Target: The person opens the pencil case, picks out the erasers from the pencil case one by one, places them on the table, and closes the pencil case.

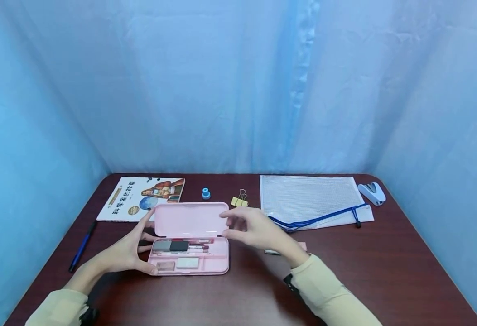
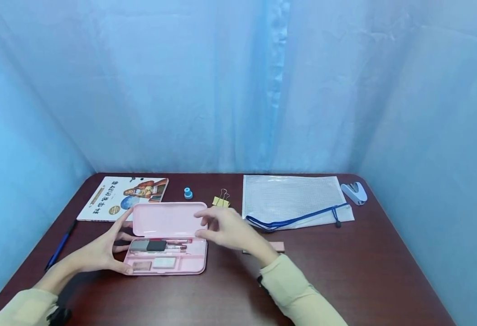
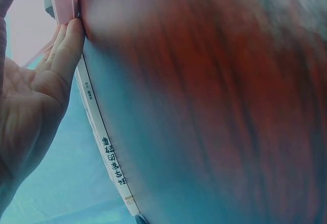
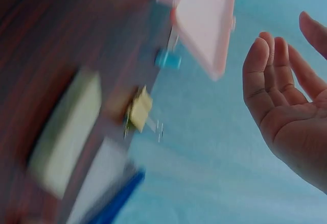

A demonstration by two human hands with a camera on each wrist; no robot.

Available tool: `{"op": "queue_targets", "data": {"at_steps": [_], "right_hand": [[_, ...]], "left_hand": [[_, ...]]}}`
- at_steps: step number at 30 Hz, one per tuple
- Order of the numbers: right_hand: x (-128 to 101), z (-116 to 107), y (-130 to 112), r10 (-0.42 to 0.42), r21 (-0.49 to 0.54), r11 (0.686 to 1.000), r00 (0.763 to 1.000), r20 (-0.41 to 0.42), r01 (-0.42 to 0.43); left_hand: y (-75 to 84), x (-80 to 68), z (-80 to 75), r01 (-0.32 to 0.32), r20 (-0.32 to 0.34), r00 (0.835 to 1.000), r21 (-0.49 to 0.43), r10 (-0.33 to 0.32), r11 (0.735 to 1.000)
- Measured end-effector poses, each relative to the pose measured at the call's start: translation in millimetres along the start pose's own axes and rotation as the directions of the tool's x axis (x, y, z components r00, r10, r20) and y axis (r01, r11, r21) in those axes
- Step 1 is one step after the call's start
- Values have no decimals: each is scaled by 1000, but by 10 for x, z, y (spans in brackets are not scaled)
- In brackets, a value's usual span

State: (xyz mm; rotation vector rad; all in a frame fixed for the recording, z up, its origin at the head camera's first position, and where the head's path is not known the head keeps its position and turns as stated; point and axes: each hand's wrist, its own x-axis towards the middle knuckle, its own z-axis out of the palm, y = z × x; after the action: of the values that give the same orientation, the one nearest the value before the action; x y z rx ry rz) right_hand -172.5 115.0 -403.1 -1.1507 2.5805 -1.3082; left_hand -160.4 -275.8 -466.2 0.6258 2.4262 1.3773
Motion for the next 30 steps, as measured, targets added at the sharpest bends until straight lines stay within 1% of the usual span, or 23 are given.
{"op": "queue_targets", "data": {"at_steps": [4,7,12,18,22,30], "right_hand": [[182,214,-47,-42,-17,999,996,75,43],[299,346,-65,-47,-18,999,992,121,50],[455,502,-101,-7,-28,1000,986,168,12],[575,654,-106,61,-24,998,977,204,-57],[629,777,-95,109,-88,992,971,214,-92],[682,983,-61,123,-208,975,962,242,-72]], "left_hand": [[-9,-13,20,0,0,1000,-22,0,1000],[-1,-20,10,-11,-4,1000,-9,11,1000],[2,-14,-7,-22,-6,1000,7,22,1000],[-17,-11,13,-26,8,1000,-9,26,1000],[-19,-10,16,-23,12,1000,-23,23,999],[-15,-6,-5,-28,7,1000,-14,28,1000]]}}
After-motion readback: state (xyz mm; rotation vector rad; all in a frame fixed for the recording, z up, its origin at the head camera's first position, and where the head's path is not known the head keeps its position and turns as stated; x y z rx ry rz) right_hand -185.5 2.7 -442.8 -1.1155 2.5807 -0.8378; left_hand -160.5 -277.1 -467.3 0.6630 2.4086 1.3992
